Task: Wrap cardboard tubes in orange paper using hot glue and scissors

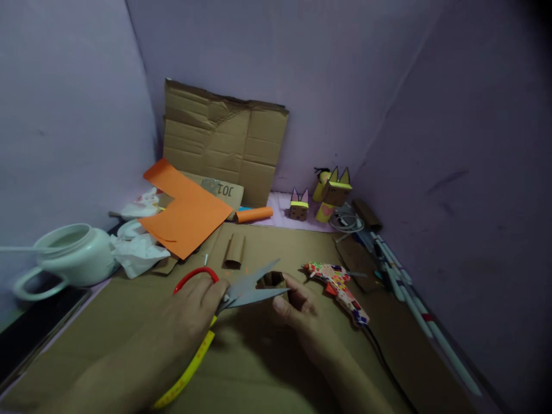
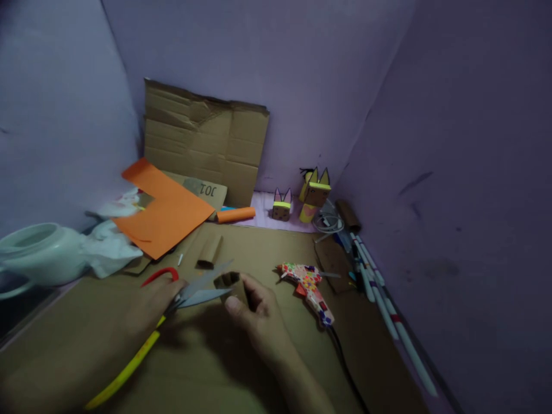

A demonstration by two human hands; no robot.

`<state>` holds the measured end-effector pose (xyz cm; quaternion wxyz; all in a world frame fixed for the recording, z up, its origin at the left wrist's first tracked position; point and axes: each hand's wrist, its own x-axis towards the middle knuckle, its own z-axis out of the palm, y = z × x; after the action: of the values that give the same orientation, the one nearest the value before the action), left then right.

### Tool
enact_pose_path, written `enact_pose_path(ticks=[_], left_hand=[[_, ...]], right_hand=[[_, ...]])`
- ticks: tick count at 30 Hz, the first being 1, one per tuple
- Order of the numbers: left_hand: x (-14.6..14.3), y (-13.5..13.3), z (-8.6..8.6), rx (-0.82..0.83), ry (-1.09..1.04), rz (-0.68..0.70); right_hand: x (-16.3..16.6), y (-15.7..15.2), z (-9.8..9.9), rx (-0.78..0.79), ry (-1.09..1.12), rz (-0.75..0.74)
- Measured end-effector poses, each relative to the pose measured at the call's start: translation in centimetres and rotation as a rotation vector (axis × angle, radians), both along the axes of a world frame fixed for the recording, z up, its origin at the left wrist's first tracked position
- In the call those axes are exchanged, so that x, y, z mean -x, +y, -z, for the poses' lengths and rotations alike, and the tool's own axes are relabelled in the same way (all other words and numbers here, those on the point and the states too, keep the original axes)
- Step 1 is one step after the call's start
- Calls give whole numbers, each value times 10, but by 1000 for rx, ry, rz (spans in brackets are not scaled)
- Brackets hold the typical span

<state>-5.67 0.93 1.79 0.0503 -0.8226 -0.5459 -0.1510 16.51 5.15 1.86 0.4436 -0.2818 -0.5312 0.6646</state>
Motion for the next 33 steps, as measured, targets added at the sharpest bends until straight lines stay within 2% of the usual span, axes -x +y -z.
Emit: enact_pose_path(ticks=[7, 16, 27, 33], left_hand=[[-12, -9, -10, -34, 237, -58], [-10, -9, -8, -191, 449, -64], [-7, -3, -1, -356, 469, 15], [-6, -2, 1, -344, 490, 10]], right_hand=[[2, -5, -5, 9, -75, -101], [5, -5, -6, -28, -165, -35], [6, -4, -1, 26, -175, -2], [8, -5, 0, 35, -153, -4]])
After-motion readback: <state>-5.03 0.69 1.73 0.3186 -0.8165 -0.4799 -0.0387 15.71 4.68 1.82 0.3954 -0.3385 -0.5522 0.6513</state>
